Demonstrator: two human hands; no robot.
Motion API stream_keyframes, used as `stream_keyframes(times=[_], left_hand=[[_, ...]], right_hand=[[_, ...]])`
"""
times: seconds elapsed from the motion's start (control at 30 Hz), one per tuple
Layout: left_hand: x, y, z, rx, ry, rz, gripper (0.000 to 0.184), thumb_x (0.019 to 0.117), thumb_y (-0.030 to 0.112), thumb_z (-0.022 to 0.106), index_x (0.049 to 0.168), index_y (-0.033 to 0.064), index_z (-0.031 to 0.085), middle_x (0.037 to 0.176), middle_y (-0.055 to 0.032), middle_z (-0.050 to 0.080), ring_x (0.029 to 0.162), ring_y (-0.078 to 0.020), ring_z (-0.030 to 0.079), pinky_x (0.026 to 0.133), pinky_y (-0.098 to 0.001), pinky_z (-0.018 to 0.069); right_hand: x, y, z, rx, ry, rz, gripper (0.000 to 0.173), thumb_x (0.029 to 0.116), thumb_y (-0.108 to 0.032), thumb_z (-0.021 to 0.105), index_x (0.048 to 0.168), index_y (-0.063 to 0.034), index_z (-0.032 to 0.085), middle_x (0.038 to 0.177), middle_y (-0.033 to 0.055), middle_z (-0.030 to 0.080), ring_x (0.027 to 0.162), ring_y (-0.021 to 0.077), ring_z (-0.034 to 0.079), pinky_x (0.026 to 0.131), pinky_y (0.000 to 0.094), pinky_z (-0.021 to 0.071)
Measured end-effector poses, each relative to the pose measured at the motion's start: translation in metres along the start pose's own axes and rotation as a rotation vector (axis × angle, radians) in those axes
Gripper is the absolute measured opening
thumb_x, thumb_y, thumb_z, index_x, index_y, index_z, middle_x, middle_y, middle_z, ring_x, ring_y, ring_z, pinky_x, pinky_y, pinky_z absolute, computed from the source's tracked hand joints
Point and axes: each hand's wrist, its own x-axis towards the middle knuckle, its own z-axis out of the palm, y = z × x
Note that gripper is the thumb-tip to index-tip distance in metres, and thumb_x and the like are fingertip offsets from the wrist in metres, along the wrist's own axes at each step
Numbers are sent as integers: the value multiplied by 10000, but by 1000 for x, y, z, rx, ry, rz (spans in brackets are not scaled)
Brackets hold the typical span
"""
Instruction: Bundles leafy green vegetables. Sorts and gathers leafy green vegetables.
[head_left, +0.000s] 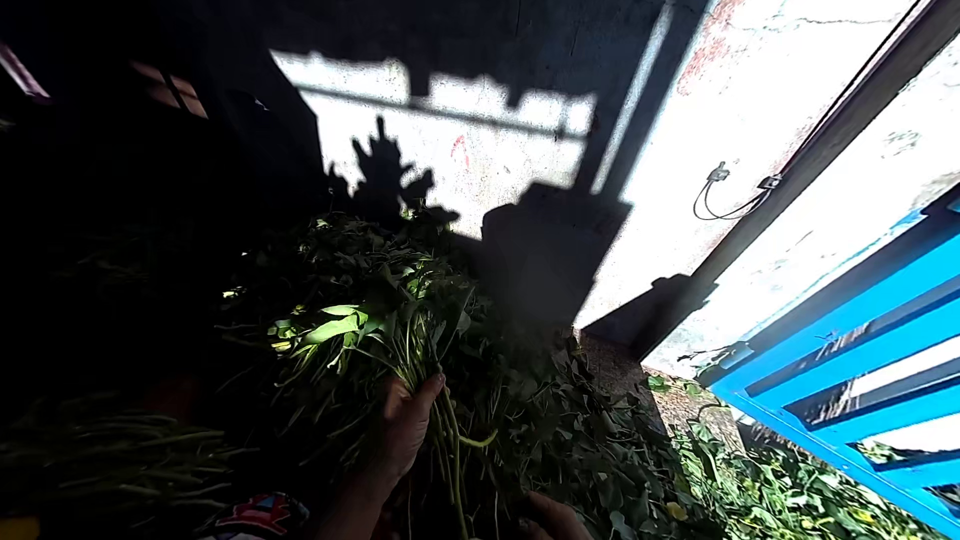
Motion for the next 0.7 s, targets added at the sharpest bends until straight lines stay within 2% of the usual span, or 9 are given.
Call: stream_keyframes(times=[0.1,0.17,0.23,0.33,0.43,0.5,0.57,0.63,0.7], left_hand=[[1,2,-2,38,-17,6,188,984,-41,606,1171,-37,593,980,-170,709,797,-270,729,705,-394,649],[-1,-1,-1,56,-19,-22,175,984,-56,600,1159,-52,593,968,-190,719,797,-296,737,716,-403,651],[0,-4,0,70,-19,-39,161,985,-56,601,1146,-67,588,915,-201,729,767,-306,746,711,-406,655],[0,-3,0,68,-23,-51,148,994,-53,588,1142,-65,585,890,-199,723,746,-299,742,702,-398,654],[4,0,-5,74,21,-21,126,992,-63,577,1118,-68,585,877,-199,719,723,-295,736,684,-392,648],[7,4,-8,83,88,-23,128,988,-66,583,1116,-58,575,866,-183,716,701,-272,730,655,-383,644],[8,9,-8,56,164,-55,106,986,-66,588,1091,-54,573,831,-170,706,658,-254,715,610,-372,634],[6,12,-8,21,219,-64,80,982,-71,591,1059,-56,579,805,-159,701,625,-240,704,580,-362,628],[6,17,-9,22,251,-48,113,977,-73,594,1082,-40,568,805,-142,698,618,-224,702,568,-354,626]], right_hand=[[7,3,-6,-123,11,79,338,1072,-283,522,1209,-24,690,1050,93,682,925,157,653,832,366,561],[16,5,1,-262,47,27,416,1004,-422,623,1206,-69,713,1180,105,644,1089,195,613,932,395,542],[26,6,11,-430,97,-42,537,920,-520,703,1233,-85,704,1250,129,641,1187,266,589,1004,482,503],[37,8,26,-644,114,-92,586,874,-484,745,1310,-101,664,1251,142,644,1196,344,584,946,596,493],[37,6,42,-758,143,-174,294,991,-326,612,1080,-64,713,1111,142,683,1108,337,634,930,587,487],[31,0,55,-838,227,-205,276,1037,-264,536,970,-32,668,934,141,696,959,317,693,888,542,521],[21,-8,67,-915,312,-215,273,1035,-237,537,930,-13,654,855,146,671,852,314,696,758,470,570],[10,-11,74,-1037,397,-258,294,1023,-269,555,861,-43,651,791,120,644,770,287,679,664,403,578],[0,-7,77,-1113,452,-286,373,1030,-336,556,798,-57,642,742,115,633,717,286,672,621,404,569]])
